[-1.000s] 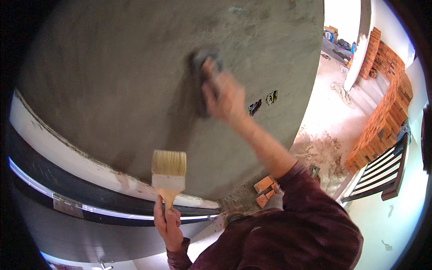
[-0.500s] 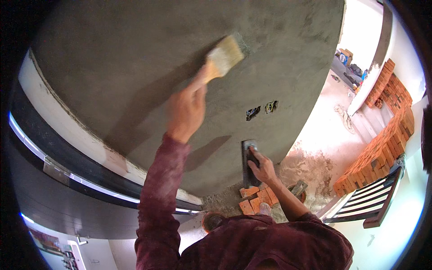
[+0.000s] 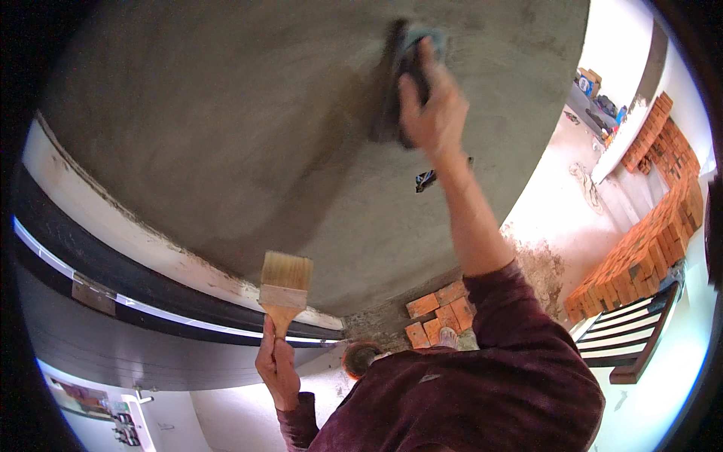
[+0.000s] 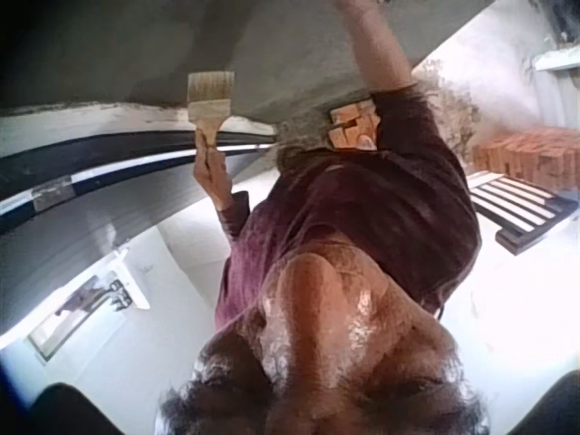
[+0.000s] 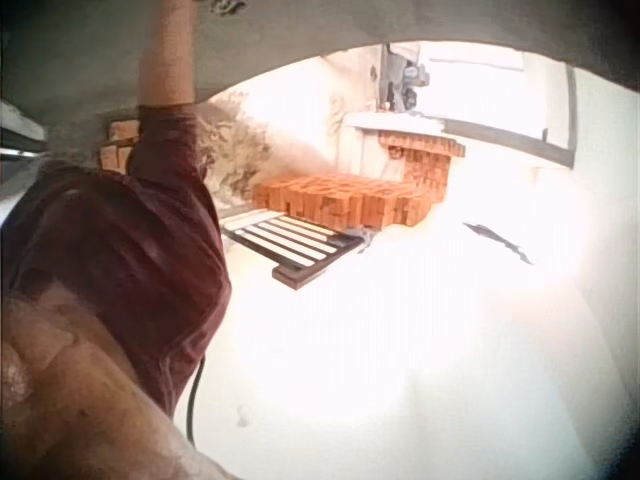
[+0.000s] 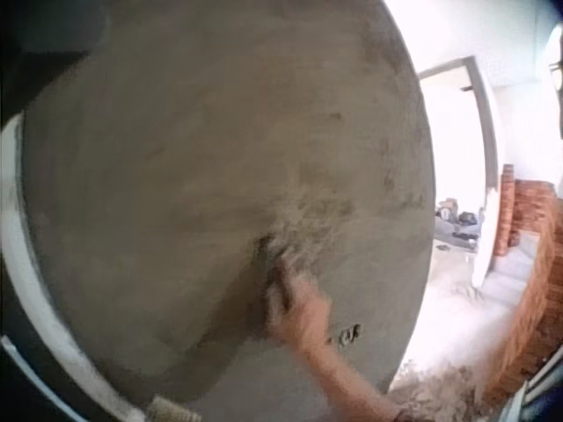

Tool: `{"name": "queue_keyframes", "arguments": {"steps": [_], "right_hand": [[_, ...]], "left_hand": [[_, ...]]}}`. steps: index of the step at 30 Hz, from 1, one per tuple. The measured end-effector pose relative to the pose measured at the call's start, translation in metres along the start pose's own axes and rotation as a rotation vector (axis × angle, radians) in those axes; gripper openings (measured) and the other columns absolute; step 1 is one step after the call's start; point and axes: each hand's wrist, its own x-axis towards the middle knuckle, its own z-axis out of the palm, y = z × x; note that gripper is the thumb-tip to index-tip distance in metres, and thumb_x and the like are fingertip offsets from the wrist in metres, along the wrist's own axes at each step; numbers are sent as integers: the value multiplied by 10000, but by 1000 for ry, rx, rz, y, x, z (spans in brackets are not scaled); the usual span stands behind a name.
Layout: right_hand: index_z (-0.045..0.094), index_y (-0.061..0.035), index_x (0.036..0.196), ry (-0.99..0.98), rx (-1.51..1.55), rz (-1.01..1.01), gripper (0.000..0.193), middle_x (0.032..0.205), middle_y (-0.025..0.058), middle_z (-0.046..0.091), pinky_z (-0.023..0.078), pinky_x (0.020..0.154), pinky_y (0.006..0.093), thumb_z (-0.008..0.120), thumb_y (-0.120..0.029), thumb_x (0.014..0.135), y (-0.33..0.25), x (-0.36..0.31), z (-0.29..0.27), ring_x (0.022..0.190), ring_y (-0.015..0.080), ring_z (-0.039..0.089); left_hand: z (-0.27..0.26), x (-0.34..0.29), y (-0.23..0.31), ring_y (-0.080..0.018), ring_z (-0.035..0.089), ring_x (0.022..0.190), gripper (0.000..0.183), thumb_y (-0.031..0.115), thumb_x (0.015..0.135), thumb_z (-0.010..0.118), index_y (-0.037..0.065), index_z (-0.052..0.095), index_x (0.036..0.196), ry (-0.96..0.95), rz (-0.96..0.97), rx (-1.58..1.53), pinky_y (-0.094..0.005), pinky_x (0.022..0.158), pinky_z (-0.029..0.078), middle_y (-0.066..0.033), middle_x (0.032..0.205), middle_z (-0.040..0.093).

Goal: The person scoops cement from a bucket with a trowel and applies it to a wall, then smooths the surface with a brush and a float. The person works on a vertical wall surface in a room under construction.

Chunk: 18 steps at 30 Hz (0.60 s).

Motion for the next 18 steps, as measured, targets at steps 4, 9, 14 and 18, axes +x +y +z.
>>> {"name": "queue_keyframes", "arguments": {"steps": [4,9,14,18], "right_hand": [[514,-225,1336,-661,-97,-289,504,1115,125,625,570,716,464,641,-207,848,-60,-180,40,988,347,649],[451,-210,1412,-655,288,-57,588,1058,130,640,563,711,433,649,-259,860,-102,-211,-12,954,294,668],[463,0,1392,-129,-17,142,586,1167,199,640,506,875,404,654,-194,874,-18,9,-9,996,303,653],[562,-52,1294,-450,46,127,455,1034,140,676,528,806,394,651,-187,869,-62,-36,20,912,316,657]], "left_hand": [[1,8,3,-32,342,598,481,50,954,426,-23,422,1429,-92,72,-108,-200,506,268,52,727,458],[-40,8,15,-44,338,585,472,55,924,446,-22,485,1388,-2,189,-22,-213,500,262,60,711,423],[-65,-7,-2,-37,337,581,489,31,907,424,-16,481,1390,38,64,-17,-202,497,245,52,715,440],[-73,-6,-14,-37,337,586,497,33,902,432,-17,474,1395,18,47,15,-198,503,247,49,719,435]]}}
